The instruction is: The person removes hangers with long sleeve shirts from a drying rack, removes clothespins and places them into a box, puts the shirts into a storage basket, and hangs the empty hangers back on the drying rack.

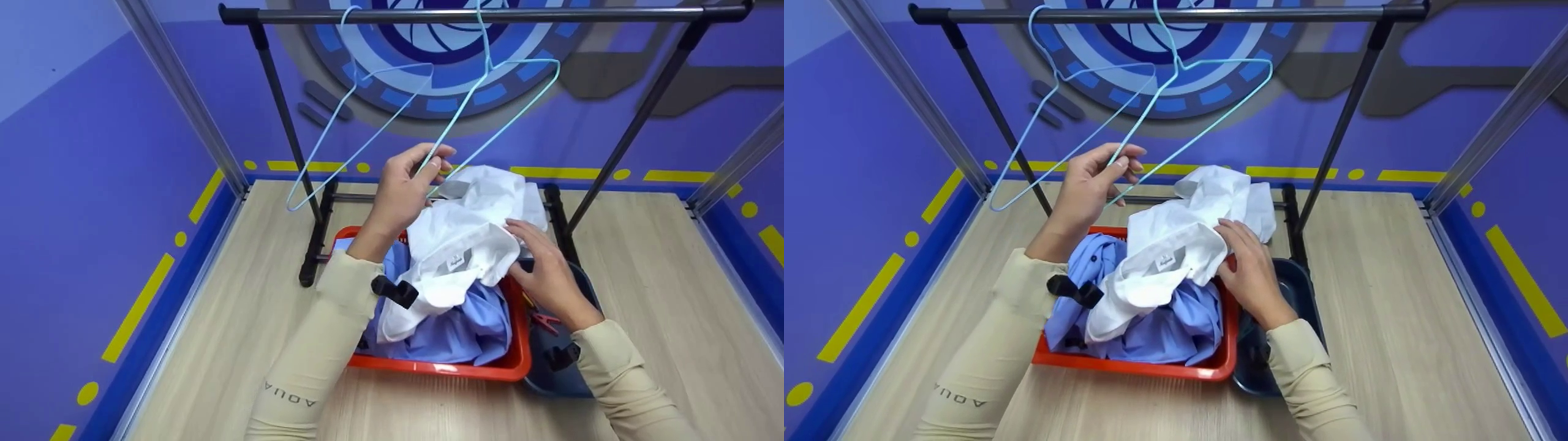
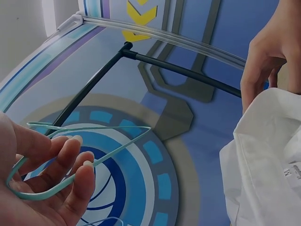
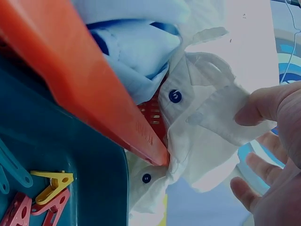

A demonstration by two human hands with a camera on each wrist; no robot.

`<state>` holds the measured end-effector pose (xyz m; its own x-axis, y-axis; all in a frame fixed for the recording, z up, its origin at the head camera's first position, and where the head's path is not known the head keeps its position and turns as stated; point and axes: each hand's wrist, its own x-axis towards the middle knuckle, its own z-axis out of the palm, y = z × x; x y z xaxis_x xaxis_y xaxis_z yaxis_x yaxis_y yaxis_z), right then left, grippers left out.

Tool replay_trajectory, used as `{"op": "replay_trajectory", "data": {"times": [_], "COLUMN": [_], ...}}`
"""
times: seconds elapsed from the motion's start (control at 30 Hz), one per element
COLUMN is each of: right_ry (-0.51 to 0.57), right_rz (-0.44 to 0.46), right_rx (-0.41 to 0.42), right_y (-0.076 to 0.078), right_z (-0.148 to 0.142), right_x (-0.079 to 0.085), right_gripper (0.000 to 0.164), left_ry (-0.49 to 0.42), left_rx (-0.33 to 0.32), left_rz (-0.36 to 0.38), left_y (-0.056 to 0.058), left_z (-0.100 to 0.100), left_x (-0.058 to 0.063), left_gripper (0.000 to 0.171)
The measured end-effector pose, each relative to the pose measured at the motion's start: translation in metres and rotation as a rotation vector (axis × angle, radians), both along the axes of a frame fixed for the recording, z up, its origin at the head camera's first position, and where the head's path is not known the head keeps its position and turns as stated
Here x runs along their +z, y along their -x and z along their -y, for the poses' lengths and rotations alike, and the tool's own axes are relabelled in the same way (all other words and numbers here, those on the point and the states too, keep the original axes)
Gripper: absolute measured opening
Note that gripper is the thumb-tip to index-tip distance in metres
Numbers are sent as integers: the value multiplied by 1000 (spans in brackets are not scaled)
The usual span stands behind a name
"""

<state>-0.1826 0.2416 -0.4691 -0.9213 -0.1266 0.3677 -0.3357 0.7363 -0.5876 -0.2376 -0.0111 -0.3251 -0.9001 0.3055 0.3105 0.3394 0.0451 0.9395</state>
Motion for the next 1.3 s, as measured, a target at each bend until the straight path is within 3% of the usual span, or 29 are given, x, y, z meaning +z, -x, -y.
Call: {"op": "replay_trajectory", "data": {"times": [0.27, 0.5, 0.8, 1.07, 1.3], "right_ry": [4, 5, 8, 6, 8], "right_rz": [62, 45, 13, 48, 88], "right_rx": [7, 11, 12, -4, -12], "right_y": [-1, -2, -2, -3, -5], "right_z": [2, 2, 4, 4, 5], "right_x": [0, 0, 0, 0, 0], "right_gripper": [67, 60, 53, 56, 53], "left_ry": [28, 23, 22, 48, 100], "left_rx": [-16, -33, -48, -52, -102], "left_rz": [-7, -28, 3, 21, -6], "left_y": [0, 1, 0, -4, -6], "left_z": [-16, -29, -44, -53, -55], "left_x": [-3, -7, -13, -15, -20], "left_gripper": [25, 24, 23, 23, 27]}}
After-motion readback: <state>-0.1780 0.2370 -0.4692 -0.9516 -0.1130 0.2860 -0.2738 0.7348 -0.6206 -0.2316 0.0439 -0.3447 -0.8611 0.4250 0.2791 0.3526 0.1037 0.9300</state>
